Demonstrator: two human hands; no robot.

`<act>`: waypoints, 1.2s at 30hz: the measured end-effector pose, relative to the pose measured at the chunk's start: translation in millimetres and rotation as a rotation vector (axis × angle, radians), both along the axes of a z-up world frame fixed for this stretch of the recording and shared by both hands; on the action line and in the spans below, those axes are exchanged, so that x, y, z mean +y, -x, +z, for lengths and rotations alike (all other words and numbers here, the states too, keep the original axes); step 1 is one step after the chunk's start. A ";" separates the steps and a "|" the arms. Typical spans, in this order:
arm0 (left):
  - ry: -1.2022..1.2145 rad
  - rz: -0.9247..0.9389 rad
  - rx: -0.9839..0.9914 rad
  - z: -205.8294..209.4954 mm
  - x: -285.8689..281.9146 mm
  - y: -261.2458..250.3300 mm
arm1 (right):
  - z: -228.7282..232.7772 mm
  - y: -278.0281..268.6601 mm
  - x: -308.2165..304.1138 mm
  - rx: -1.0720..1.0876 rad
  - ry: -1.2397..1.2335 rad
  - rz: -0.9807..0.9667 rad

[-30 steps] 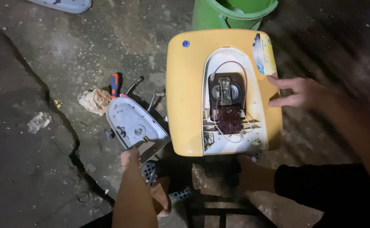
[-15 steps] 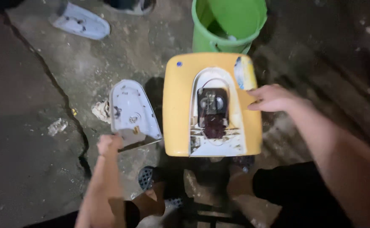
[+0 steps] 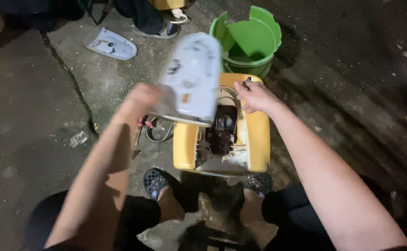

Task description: Repairing a small yellow appliance by disassembling and reassembling its internal components using a wrench and screwdriver.

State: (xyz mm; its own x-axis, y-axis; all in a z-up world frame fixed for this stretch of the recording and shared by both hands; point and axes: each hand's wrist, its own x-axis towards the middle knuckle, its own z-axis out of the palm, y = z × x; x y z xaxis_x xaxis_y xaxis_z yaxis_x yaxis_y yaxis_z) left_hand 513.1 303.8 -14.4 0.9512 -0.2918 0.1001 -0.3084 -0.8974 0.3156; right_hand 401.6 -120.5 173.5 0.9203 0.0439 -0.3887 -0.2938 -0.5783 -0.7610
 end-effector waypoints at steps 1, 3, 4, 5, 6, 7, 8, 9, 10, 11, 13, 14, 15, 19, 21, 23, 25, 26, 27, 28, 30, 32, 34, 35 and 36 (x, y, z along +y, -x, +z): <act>0.023 -0.202 -0.144 -15.1 -26.0 -10.5 | -11.8 -3.6 -1.6 0.031 -0.051 -0.064; 0.047 -0.412 -0.288 -47.9 -66.0 -30.0 | -8.7 1.4 1.7 0.063 -0.102 -0.136; 0.076 -0.617 -0.432 -65.4 -79.7 -39.1 | 6.4 9.9 7.1 0.020 0.068 -0.123; 0.104 -0.820 -0.573 -83.4 -90.0 -46.9 | 20.6 18.1 14.9 -0.019 0.236 -0.108; 0.105 -0.826 -0.568 -36.2 -85.7 5.9 | -36.2 8.4 -12.4 -0.014 0.233 -0.113; 0.112 -0.356 0.036 32.2 -119.9 39.7 | -85.4 -3.1 -39.4 -0.034 0.283 -0.187; 0.102 0.142 0.618 126.6 -171.6 68.3 | -123.3 -31.2 -57.4 -0.055 0.334 -0.261; 0.097 0.139 0.626 141.8 -162.9 69.0 | -117.5 -22.9 -56.8 -0.046 0.333 -0.264; 0.349 0.175 0.741 156.6 -154.3 68.8 | -112.0 -15.2 -56.3 -0.033 0.228 -0.292; 0.607 0.199 0.856 170.0 -151.3 68.3 | -105.1 -3.8 -61.5 -0.019 0.131 -0.330; 0.592 0.361 0.786 91.0 -114.9 15.4 | -93.1 14.0 -53.2 -0.007 0.139 -0.353; 0.575 0.534 0.696 50.0 -98.9 -11.3 | -87.0 22.3 -48.7 -0.006 0.141 -0.361; 0.570 0.518 0.709 -0.1 -50.4 -21.5 | -89.1 23.3 -52.3 0.002 0.147 -0.378; 0.064 0.658 0.629 -143.7 35.1 -28.6 | -126.2 25.0 -80.0 -0.110 0.180 -0.388; -0.050 0.681 0.634 -169.6 43.0 -4.2 | -126.5 32.3 -74.8 -0.165 0.160 -0.372; -0.182 0.585 0.621 -170.8 40.9 24.3 | -91.4 41.7 -45.8 -0.177 0.002 -0.405; -0.242 0.586 0.649 -225.9 73.2 28.8 | -74.9 38.8 -36.1 -0.104 0.046 -0.372; -0.296 0.583 0.662 -252.7 86.7 29.6 | -64.5 36.7 -32.4 -0.048 0.090 -0.341; -0.298 0.587 0.668 -254.6 76.7 48.6 | -71.0 34.7 -36.2 -0.043 0.089 -0.336; -0.200 0.637 0.520 -255.1 66.8 67.5 | -76.4 32.6 -39.8 -0.057 0.235 -0.269; -0.126 0.686 0.352 -235.0 72.2 78.0 | -76.1 27.6 -31.5 -0.077 0.353 -0.204; -0.076 0.858 0.933 -205.9 70.0 76.5 | -52.2 29.9 -25.6 0.006 0.263 -0.045; -0.004 0.880 0.926 -214.3 65.8 97.5 | -41.7 28.9 -18.5 0.076 0.227 -0.082; 0.079 0.911 0.897 -214.4 66.7 97.3 | -35.3 22.5 -13.8 0.122 0.186 -0.112; 0.080 0.908 0.882 -240.3 73.7 99.9 | -26.1 17.7 -5.3 0.109 0.181 -0.117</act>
